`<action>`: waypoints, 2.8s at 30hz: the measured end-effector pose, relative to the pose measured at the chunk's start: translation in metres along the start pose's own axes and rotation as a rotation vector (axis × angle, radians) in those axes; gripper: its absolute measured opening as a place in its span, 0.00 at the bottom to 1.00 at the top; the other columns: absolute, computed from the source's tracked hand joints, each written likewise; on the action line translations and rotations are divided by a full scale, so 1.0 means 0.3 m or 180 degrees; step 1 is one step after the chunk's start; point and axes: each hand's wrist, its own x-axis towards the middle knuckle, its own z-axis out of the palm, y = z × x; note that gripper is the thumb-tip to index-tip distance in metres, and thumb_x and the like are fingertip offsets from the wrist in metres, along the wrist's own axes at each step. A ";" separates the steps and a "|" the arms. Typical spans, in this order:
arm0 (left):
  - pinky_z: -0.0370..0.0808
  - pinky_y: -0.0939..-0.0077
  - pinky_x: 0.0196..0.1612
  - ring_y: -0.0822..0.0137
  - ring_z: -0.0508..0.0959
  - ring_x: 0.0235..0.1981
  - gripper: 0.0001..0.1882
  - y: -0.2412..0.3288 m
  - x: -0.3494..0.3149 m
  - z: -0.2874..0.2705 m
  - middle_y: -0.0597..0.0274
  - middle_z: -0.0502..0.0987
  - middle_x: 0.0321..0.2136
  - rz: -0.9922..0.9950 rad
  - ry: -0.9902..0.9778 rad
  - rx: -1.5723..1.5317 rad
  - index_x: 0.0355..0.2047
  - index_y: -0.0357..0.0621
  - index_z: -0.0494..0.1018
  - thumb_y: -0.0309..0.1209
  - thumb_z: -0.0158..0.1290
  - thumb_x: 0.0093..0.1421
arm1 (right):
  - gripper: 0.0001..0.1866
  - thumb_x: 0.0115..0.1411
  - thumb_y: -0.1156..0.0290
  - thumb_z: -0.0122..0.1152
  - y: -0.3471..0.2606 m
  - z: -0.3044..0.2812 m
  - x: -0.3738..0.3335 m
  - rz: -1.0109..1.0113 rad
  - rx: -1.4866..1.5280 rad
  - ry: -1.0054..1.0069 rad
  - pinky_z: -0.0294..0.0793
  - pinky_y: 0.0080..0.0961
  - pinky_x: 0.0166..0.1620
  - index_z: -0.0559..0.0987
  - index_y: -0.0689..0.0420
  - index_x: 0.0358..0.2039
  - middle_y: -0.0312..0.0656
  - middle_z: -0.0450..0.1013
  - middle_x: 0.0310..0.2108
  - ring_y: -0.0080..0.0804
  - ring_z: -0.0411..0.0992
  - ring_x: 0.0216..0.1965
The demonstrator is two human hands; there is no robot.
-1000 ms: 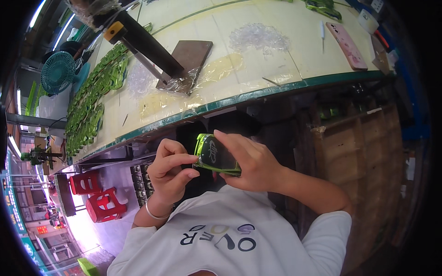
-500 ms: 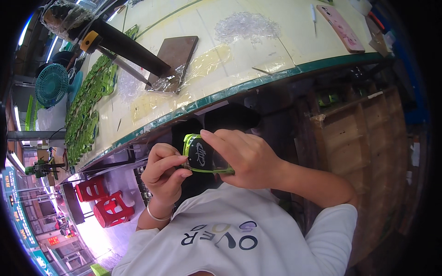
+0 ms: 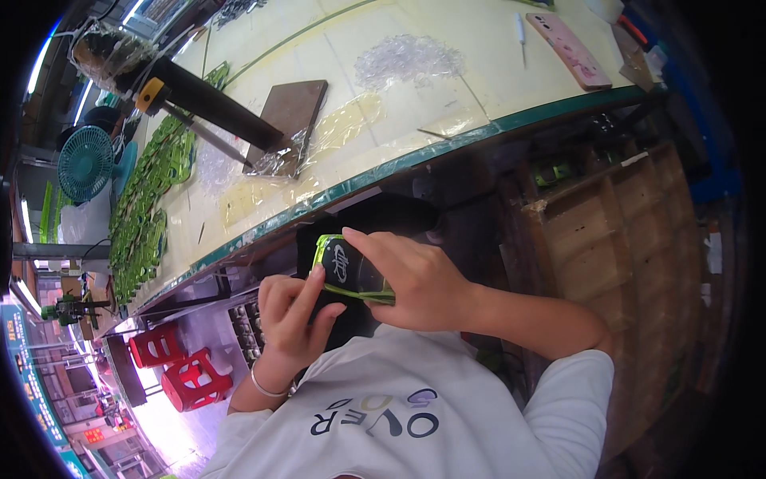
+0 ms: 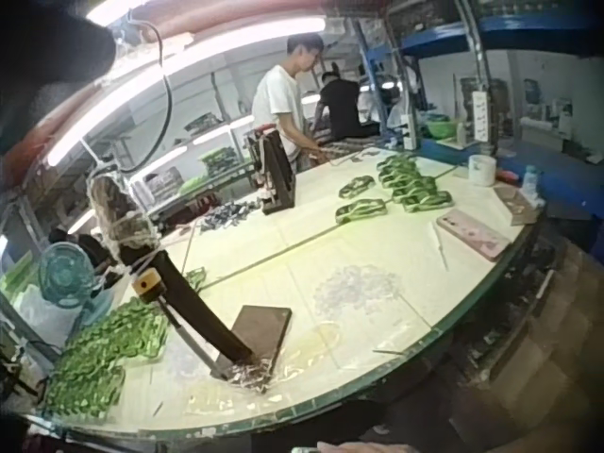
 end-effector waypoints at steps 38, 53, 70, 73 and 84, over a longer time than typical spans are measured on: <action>0.74 0.74 0.31 0.64 0.76 0.24 0.14 -0.054 -0.215 0.171 0.49 0.74 0.25 -0.3864 -0.0065 -0.5029 0.32 0.36 0.64 0.33 0.32 0.58 | 0.07 0.46 0.70 0.50 0.340 -0.188 0.291 0.0048 -0.3335 0.0393 0.68 0.32 0.25 0.68 0.56 0.14 0.42 0.67 0.17 0.38 0.69 0.22; 0.74 0.78 0.29 0.69 0.75 0.24 0.14 -0.059 -0.200 0.073 0.53 0.74 0.25 -0.3140 -0.0230 -0.4648 0.37 0.33 0.65 0.31 0.34 0.60 | 0.06 0.43 0.72 0.56 0.299 -0.245 0.374 0.2287 -0.0081 -0.0186 0.65 0.18 0.19 0.75 0.62 0.20 0.40 0.69 0.14 0.22 0.66 0.14; 0.68 0.82 0.26 0.72 0.74 0.22 0.11 -0.029 -0.078 0.007 0.58 0.73 0.23 -0.1759 -0.0618 -0.3380 0.38 0.35 0.65 0.29 0.38 0.59 | 0.01 0.48 0.81 0.55 -0.002 -0.033 0.127 0.1311 0.2450 -0.1118 0.68 0.14 0.34 0.72 0.63 0.23 0.41 0.69 0.34 0.19 0.67 0.30; 0.68 0.81 0.25 0.70 0.74 0.21 0.11 -0.029 -0.072 0.001 0.58 0.73 0.22 -0.1733 -0.0630 -0.3322 0.38 0.35 0.65 0.29 0.39 0.59 | 0.02 0.48 0.80 0.55 -0.012 -0.034 0.128 0.1218 0.2278 -0.1113 0.68 0.15 0.33 0.72 0.63 0.22 0.41 0.69 0.33 0.20 0.67 0.30; 0.67 0.75 0.24 0.63 0.73 0.19 0.11 -0.038 -0.076 -0.021 0.56 0.71 0.18 -0.1388 -0.1523 -0.2903 0.38 0.37 0.65 0.30 0.39 0.58 | 0.16 0.43 0.80 0.60 0.035 -0.031 0.114 0.1993 0.3479 -0.1915 0.69 0.15 0.33 0.68 0.61 0.34 0.43 0.69 0.33 0.23 0.68 0.29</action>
